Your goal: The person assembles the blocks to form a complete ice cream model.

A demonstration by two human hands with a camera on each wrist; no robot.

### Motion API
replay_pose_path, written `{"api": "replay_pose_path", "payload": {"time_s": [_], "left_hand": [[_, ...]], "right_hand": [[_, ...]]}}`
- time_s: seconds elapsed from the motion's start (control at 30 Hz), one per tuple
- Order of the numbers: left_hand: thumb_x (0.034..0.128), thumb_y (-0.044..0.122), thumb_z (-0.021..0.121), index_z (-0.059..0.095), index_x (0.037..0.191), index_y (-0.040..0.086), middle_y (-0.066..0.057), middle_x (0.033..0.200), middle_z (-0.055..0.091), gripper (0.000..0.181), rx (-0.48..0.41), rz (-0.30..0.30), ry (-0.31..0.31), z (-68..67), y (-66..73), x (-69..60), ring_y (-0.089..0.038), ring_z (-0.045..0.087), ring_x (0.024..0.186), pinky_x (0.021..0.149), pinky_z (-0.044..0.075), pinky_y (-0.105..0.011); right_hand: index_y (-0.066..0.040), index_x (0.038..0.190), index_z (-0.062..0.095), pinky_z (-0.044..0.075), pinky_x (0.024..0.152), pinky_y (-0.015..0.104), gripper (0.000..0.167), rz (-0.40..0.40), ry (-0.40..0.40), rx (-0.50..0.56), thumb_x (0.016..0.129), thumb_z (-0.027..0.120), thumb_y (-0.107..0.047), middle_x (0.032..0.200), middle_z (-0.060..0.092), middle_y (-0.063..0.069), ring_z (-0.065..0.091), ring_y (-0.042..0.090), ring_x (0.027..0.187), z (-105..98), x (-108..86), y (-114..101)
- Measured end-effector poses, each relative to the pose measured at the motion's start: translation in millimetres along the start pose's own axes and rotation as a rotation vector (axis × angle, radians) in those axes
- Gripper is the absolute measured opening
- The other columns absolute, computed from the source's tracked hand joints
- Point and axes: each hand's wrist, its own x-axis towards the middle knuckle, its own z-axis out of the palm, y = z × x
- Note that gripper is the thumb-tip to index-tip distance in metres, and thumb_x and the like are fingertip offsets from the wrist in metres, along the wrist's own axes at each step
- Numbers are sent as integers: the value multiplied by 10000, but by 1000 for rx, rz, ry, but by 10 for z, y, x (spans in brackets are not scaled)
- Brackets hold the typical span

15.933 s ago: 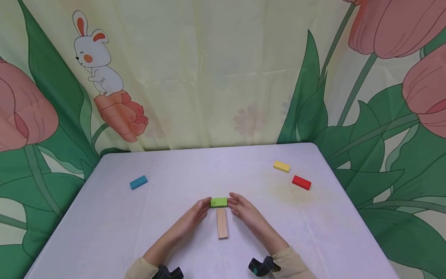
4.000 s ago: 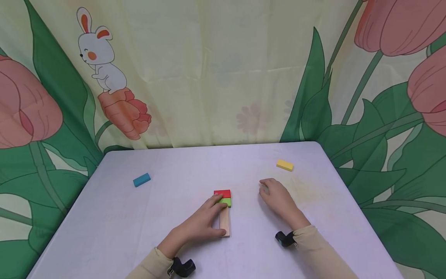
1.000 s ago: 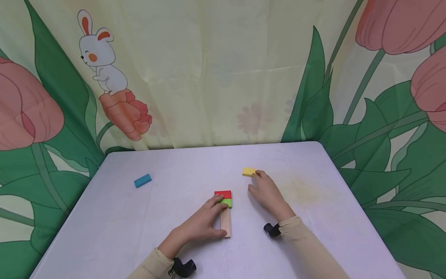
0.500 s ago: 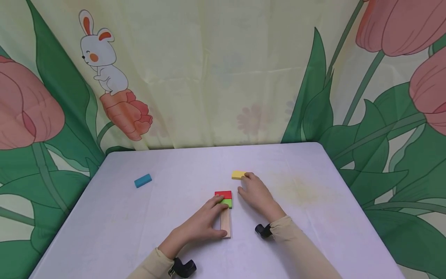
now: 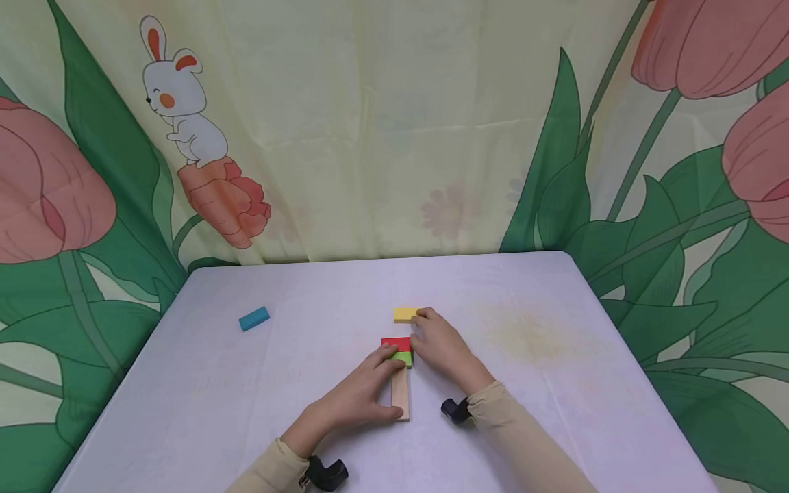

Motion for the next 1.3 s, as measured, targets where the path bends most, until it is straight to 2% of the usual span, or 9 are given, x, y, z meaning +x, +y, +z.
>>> {"api": "replay_pose_path", "payload": {"time_s": [0.33,0.6,0.77,0.83,0.9,1.03,1.13,1.2,1.3], "left_hand": [[829,417,824,525,1478,172,-77,1669,327,755,-1,-3,-7,14,7,0,-265,313,1548,1230,363,-421],[836,374,823,528,1478,164,-81,1676,306,737,-28,4,-9,25,13,25,-280,301,1552,1223,375,-440],[840,346,829,529,1476,151,-85,1686,281,730,-86,-7,-16,15,9,23,-300,297,1550,1216,383,-462],[867,338,803,508,1495,146,-75,1695,262,720,-146,-15,-14,-4,-2,24,-292,291,1554,1221,373,-471],[913,316,753,470,1523,138,-72,1705,242,695,-246,-24,2,-31,-19,32,-282,280,1562,1228,355,-498],[986,252,644,393,1574,116,-93,1698,260,654,-475,-70,94,-100,-50,95,-311,263,1570,1232,304,-589],[1007,202,592,367,1589,109,-120,1680,308,630,-631,-141,179,-145,-90,171,-360,263,1568,1234,286,-600],[1020,164,551,357,1594,107,-118,1671,331,609,-755,-202,216,-168,-140,226,-351,273,1567,1240,291,-561],[1034,115,483,349,1593,73,-134,1668,336,576,-992,-258,254,-192,-235,302,-328,277,1569,1255,277,-495]], "right_hand": [[-19,1398,626,461,1142,513,429,-61,-31,-17,1026,609,-232,1522,523,128,537,327,1393,43,-7,-50],[-29,1499,524,417,1177,523,545,-69,-63,-13,1010,632,-246,1593,457,127,460,333,1465,6,-63,-78],[-33,1534,476,403,1180,555,558,-60,-8,101,1024,605,-220,1587,459,151,452,354,1466,-47,-99,-58],[-20,1531,473,408,1174,563,535,-43,19,197,1030,580,-174,1566,483,174,479,368,1442,-66,-102,-39],[0,1530,463,424,1160,562,523,-23,30,303,1032,554,-133,1545,504,203,513,384,1409,-81,-102,-19],[30,1548,413,439,1154,531,528,39,-7,507,1052,510,-121,1533,515,228,534,391,1393,-86,-78,15],[11,1573,378,429,1163,521,563,101,-50,596,1068,519,-195,1537,514,219,512,384,1415,-74,-53,24],[-1,1581,368,420,1171,516,586,133,-68,630,1071,530,-240,1546,508,209,497,376,1430,-61,-36,26],[1,1586,355,418,1174,509,601,170,-85,683,1076,533,-261,1559,493,207,479,370,1445,-37,-11,37]]}}
